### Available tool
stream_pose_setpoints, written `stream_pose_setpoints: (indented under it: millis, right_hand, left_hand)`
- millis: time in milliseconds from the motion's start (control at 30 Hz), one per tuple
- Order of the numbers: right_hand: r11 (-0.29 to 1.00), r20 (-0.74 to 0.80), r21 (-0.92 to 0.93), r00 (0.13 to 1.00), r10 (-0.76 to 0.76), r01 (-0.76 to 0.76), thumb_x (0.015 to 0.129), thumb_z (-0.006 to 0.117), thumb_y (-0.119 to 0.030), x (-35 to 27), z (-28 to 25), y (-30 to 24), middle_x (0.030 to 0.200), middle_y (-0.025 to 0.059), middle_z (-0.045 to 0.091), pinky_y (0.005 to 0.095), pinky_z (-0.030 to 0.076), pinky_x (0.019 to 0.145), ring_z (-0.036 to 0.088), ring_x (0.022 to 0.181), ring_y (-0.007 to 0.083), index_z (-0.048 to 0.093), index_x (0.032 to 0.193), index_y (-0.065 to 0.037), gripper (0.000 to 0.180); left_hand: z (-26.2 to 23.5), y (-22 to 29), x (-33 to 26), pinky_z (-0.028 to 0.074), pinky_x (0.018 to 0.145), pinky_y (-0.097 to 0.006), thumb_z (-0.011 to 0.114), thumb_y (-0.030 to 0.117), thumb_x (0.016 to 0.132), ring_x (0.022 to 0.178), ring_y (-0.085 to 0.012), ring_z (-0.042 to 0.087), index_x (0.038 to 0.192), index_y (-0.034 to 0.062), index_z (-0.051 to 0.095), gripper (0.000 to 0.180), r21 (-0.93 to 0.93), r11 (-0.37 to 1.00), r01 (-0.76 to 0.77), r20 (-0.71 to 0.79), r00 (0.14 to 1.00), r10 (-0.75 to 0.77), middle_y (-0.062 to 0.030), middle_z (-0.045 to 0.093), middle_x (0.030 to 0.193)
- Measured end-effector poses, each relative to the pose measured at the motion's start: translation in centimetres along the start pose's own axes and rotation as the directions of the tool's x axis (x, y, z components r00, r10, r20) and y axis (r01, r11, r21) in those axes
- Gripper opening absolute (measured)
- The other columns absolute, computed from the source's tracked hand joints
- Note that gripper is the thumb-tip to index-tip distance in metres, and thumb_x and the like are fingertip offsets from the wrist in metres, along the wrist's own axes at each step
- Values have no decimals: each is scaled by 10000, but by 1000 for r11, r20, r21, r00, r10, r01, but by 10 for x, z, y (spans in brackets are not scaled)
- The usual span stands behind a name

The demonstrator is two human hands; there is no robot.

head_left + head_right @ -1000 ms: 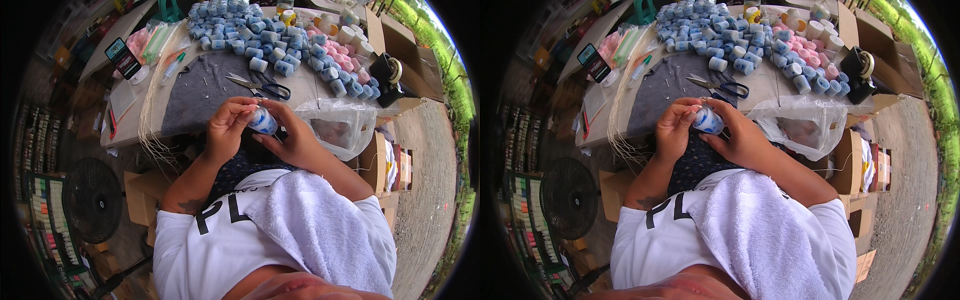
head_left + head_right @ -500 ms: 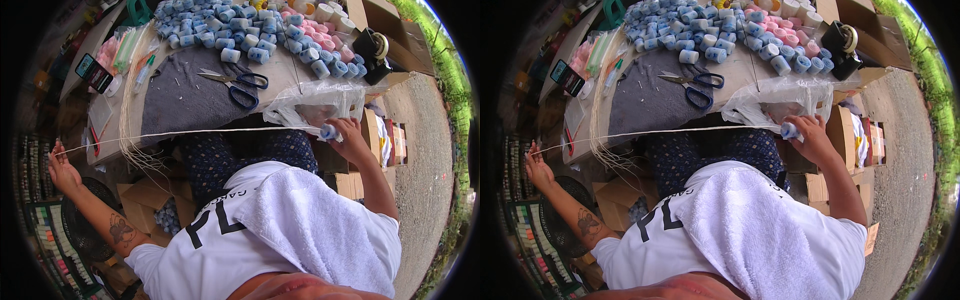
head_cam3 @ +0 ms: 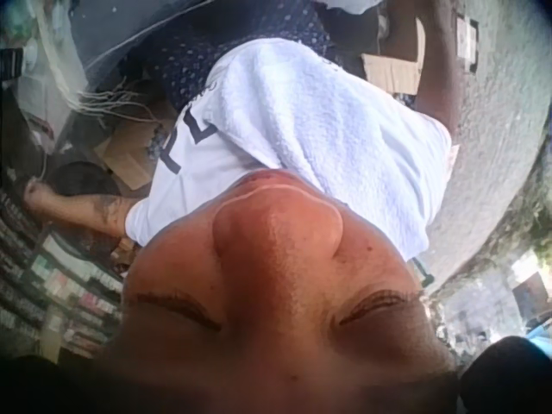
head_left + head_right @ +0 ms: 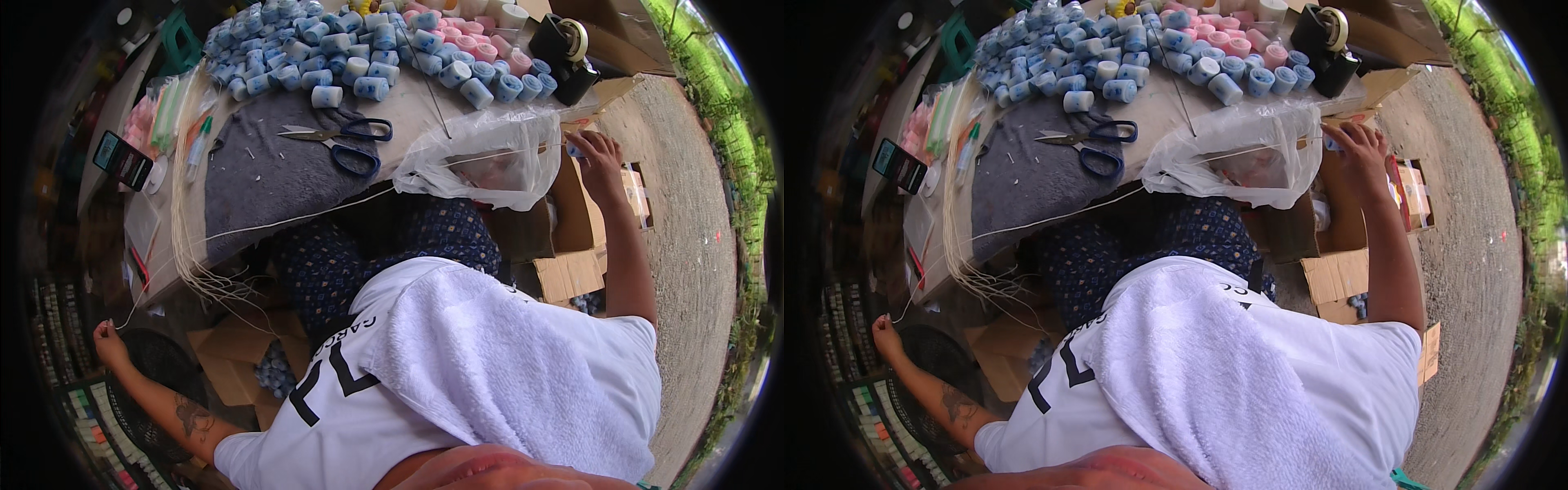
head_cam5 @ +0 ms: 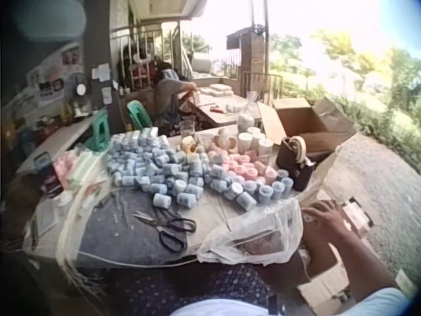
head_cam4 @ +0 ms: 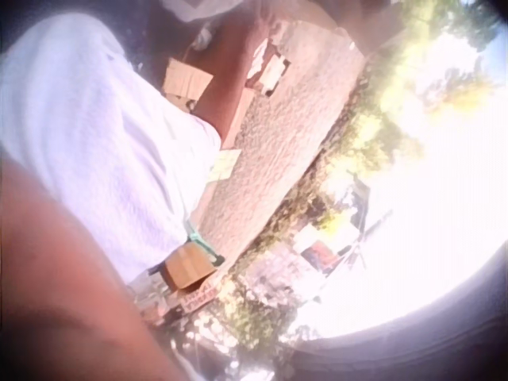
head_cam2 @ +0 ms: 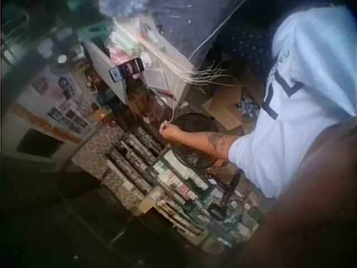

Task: The person repeatedly picks up small cylindrical foam pieces, inserts a string through them, and trims the string with scissors. The person handles the foam pieces one at a time and places the finished items on the table.

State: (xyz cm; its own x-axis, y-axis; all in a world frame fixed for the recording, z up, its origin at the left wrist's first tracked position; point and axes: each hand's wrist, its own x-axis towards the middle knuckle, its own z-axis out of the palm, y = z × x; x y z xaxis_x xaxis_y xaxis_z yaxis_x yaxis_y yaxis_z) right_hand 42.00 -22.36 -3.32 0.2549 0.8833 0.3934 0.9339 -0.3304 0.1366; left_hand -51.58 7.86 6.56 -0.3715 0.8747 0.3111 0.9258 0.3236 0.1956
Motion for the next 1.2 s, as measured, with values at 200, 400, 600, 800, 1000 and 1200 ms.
stream_pose_setpoints:
  millis: [200,400,600,800,1000,1200]
  right_hand:
    - [709,-282,313,775,-566,632,844,557,-68,56,-93,-194,1119,30,612,550,160,1116,522,1169,193,481,1320,-221,506]
    - [374,-429,506,602,-673,778,678,757,-81,94,-126,-272,1143,20,612,571,168,1105,549,1131,193,431,1327,-121,727]
    - [433,-487,689,814,-316,581,612,868,-244,91,-115,-264,1202,43,584,452,259,1074,524,1161,240,389,1357,-80,901]
    - [81,-155,977,915,-371,199,705,838,-243,58,-70,-288,1239,129,549,364,394,995,522,1170,240,478,1279,-31,710]
    - [-32,-6,999,955,-296,-3,753,803,-165,54,-65,-300,1044,100,651,286,504,819,639,957,170,529,1181,-2,534]
    - [-265,-104,963,977,-186,52,755,797,-112,57,-74,-300,1088,109,632,299,484,888,624,1022,185,478,1199,13,561]
  left_hand:
    - [-32,271,-187,312,1074,-363,707,143,832,1249,-269,450,1351,-13,420,613,-795,486,-364,-52,838,544,-190,458,1365]
    - [-1,389,-301,466,909,-346,703,127,849,1095,-239,569,1364,6,310,659,-978,166,-129,107,373,921,-137,540,1197]
    - [50,385,-297,468,859,-267,592,18,908,949,-125,551,1319,100,352,483,-932,38,359,185,385,904,-45,512,1108]
    - [80,397,-321,448,899,-303,592,3,889,1075,-130,492,1342,119,260,573,-974,-150,171,-52,475,879,-76,426,1216]
    - [96,402,-337,432,941,-378,660,5,834,1132,-248,507,1304,53,154,692,-949,-148,-279,-283,541,792,-179,421,1224]
    - [101,406,-341,428,924,-338,658,78,871,1087,-198,513,1316,67,142,681,-960,-247,-135,-278,581,765,-142,420,1198]
